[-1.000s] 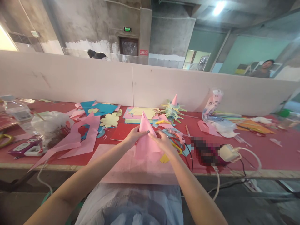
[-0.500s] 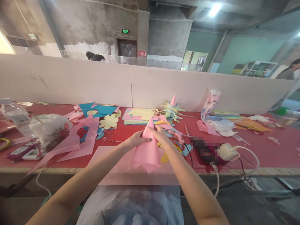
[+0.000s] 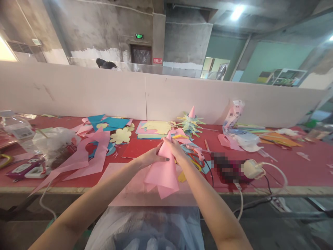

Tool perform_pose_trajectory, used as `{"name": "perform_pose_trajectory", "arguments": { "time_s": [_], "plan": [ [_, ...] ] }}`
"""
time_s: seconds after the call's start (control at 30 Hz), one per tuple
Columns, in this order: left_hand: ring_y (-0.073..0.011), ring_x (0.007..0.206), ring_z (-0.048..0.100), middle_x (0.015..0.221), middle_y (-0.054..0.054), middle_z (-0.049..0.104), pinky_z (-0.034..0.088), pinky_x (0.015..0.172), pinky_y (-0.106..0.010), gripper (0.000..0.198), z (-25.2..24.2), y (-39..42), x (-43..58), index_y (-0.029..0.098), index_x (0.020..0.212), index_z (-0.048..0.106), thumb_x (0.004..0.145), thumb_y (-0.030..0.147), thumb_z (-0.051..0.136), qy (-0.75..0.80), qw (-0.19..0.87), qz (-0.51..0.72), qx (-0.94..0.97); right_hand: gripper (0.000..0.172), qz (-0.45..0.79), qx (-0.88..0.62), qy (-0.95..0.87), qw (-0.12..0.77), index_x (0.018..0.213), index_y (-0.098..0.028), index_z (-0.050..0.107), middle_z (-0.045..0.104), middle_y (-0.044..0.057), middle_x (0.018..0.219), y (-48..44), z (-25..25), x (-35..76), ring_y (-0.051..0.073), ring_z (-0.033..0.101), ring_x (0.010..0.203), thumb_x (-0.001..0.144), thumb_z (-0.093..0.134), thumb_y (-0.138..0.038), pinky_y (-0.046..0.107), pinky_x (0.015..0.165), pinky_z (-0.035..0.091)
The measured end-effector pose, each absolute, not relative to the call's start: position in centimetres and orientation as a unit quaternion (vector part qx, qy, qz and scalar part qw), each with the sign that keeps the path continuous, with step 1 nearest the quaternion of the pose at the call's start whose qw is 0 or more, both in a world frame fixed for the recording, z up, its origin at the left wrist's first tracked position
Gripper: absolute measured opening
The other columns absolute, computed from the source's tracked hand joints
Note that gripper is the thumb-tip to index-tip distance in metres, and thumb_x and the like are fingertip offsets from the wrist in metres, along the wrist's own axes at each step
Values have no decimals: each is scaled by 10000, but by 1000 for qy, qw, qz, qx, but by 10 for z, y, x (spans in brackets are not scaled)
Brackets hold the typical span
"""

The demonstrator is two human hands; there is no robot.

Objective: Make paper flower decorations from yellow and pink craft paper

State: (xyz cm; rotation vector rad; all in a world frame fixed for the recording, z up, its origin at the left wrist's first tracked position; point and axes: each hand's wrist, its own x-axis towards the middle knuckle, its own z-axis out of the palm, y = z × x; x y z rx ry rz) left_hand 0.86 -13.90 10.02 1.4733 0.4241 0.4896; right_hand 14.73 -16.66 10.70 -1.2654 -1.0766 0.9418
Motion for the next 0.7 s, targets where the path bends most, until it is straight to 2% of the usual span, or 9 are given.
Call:
{"name": "perform_pose_trajectory", "arguments": {
  "time_s": [0.1,0.2,0.37,0.47,0.6,0.7],
  "plan": [
    [-251,940,610,1076,-132,625,480,822,-360,484,95,-136,7,129,1032,604,602,282,765,161,738,166,634,278,484,-453,-431,612,817,-197,600,626,6,671,-166,106,148,188,632,722,709,603,-454,287,659,483],
    [-242,922,616,1054,-139,632,473,826,-360,475,91,-135,7,123,1011,608,603,306,769,152,767,155,603,294,526,-385,-415,634,752,-213,545,532,-34,601,-163,105,147,170,614,704,709,598,-499,272,652,476],
    [-231,874,630,1028,-132,647,482,802,-361,490,87,-136,10,133,1021,604,616,364,757,189,772,185,578,419,517,-385,-420,639,674,-228,473,410,-48,530,-152,102,147,160,560,617,703,525,-642,296,649,463],
    [-236,878,632,1031,-120,652,489,798,-353,509,87,-136,11,142,1022,611,586,343,779,195,763,187,587,471,513,-394,-408,644,674,-242,432,357,-54,518,-148,102,146,142,474,516,709,442,-712,321,650,458],
    [-209,819,641,984,-106,665,495,768,-324,508,87,-137,9,140,1023,606,585,330,782,186,780,182,569,482,491,-407,-397,660,672,-248,392,272,-71,515,-146,104,146,109,316,426,715,409,-728,310,610,456],
    [-197,753,642,944,-107,673,500,710,-306,514,85,-138,7,137,1008,601,572,333,790,194,787,176,558,453,468,-401,-394,682,697,-250,415,236,-75,516,-146,104,147,102,276,420,729,431,-701,278,556,444]
  ]
}}
